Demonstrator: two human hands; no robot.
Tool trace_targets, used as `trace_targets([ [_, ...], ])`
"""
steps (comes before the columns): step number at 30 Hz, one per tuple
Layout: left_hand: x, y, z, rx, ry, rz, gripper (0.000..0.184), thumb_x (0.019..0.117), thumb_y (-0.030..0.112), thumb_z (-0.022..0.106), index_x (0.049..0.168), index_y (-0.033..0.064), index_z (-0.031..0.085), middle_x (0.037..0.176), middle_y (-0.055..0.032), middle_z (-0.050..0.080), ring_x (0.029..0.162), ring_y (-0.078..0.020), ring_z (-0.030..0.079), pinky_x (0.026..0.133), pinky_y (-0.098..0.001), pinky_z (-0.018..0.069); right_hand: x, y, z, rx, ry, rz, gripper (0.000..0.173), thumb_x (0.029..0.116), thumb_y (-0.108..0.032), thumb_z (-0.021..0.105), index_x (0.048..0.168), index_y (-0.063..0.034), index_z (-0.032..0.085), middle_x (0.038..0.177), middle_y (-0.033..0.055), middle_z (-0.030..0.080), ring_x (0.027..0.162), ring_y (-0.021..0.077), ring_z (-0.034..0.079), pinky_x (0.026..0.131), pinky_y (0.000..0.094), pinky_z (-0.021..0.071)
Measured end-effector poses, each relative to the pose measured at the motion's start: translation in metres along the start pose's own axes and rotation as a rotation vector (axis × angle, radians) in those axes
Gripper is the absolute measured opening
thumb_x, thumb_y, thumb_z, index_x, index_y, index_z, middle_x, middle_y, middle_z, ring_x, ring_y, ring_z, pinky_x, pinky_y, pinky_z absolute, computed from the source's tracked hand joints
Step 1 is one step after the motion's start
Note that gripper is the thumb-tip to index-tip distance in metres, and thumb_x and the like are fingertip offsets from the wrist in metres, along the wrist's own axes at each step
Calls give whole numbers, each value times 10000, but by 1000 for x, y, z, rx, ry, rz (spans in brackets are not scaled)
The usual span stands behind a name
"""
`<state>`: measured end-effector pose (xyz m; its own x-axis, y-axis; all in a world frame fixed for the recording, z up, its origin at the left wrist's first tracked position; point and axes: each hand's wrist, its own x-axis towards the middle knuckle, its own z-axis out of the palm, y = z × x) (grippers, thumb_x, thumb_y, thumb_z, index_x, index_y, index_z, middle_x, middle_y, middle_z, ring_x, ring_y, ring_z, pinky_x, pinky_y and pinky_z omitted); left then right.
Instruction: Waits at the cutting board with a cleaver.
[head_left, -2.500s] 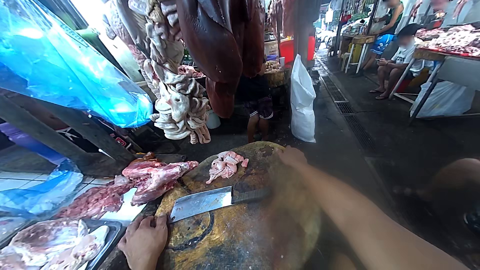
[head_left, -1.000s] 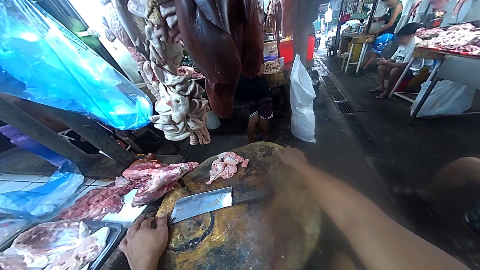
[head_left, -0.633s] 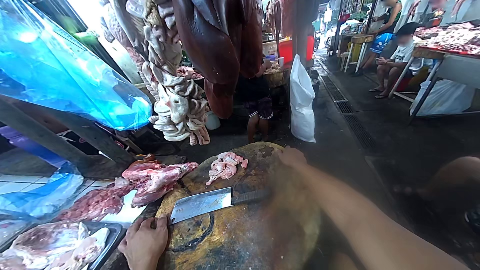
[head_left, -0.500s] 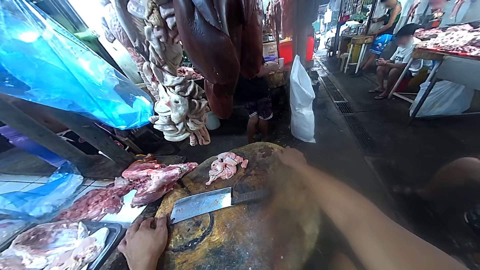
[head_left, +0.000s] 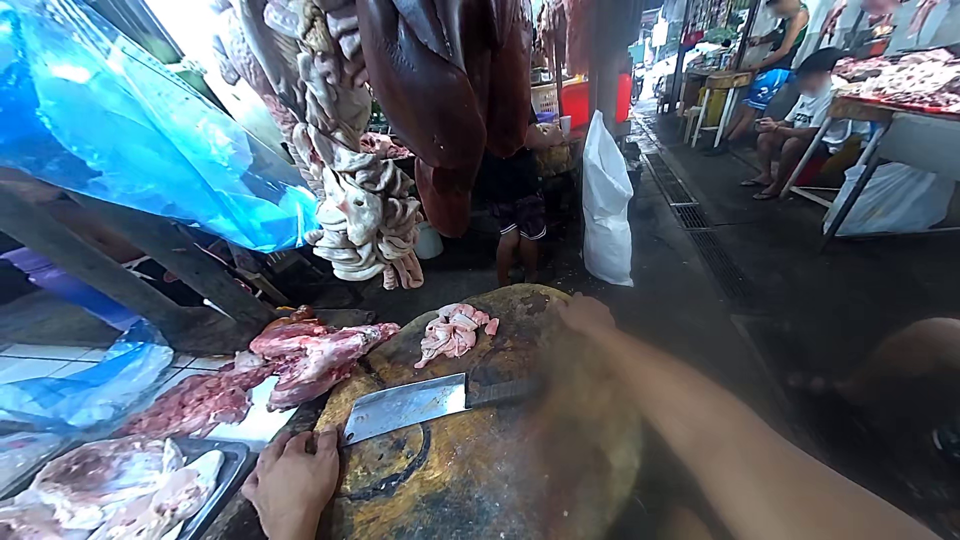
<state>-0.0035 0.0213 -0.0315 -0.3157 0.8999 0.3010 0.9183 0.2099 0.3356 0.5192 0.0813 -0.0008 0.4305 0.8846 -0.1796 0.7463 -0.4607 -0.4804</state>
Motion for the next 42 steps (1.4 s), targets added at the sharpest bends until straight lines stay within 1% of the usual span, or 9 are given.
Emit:
trace_targets([
  [6,1,-2,2,5,4,3,560,1015,528,429,1167,83,733,1478,-140,571,1453,-348,434,1193,-633,244,1,1,1,4,0,1,829,981,-759,307,1378,-88,589,1285,198,675,1214,385,643,963,637,512],
  [13,2,-3,3,4,4,-2,562,1017,535,427,1168,89,732,1481,-131,570,1455,-341,431,1196,-626,241,2,1,1,-3,6,-3,816,982,-756,313,1367,-93,593,1280,195,676,1215,384,641,959,638,512],
  [19,2,-2,2,7,0,-3,561,1019,533,426,1162,85,733,1479,-136,571,1453,-342,435,1199,-622,242,1,-1,-1,-19,-8,2,817,994,-740,299,1396,-86,579,1326,183,659,1254,365,624,996,619,504],
  [23,2,-2,3,8,6,-3,565,1018,540,423,1170,92,732,1486,-126,567,1453,-338,435,1194,-626,245,5,2,4,-3,10,-5,818,988,-750,306,1382,-90,586,1299,199,667,1223,387,637,965,642,508],
  [25,2,-2,4,9,10,-5,566,1015,545,423,1167,97,734,1486,-120,569,1452,-336,437,1193,-626,247,5,3,4,-4,9,-5,818,989,-749,303,1384,-90,587,1304,199,665,1224,386,637,965,641,508],
  [29,2,-2,2,1,8,8,550,1015,518,438,1167,79,734,1466,-147,579,1440,-355,448,1187,-638,254,0,-2,-2,-16,-8,5,799,1001,-729,302,1395,-91,576,1309,193,664,1240,375,631,981,639,504],
  [37,2,-2,3,2,13,-4,551,1015,525,437,1164,86,735,1475,-130,575,1445,-337,445,1193,-626,250,3,-2,-1,-39,-12,9,807,1003,-730,283,1414,-92,556,1308,192,666,1238,373,634,978,627,511],
  [42,2,-3,4,11,17,-3,556,1012,536,431,1157,95,736,1470,-122,580,1441,-333,449,1188,-626,256,1,-2,-1,-33,-5,8,802,1001,-728,285,1391,-89,572,1302,188,669,1234,371,636,975,628,512],
])
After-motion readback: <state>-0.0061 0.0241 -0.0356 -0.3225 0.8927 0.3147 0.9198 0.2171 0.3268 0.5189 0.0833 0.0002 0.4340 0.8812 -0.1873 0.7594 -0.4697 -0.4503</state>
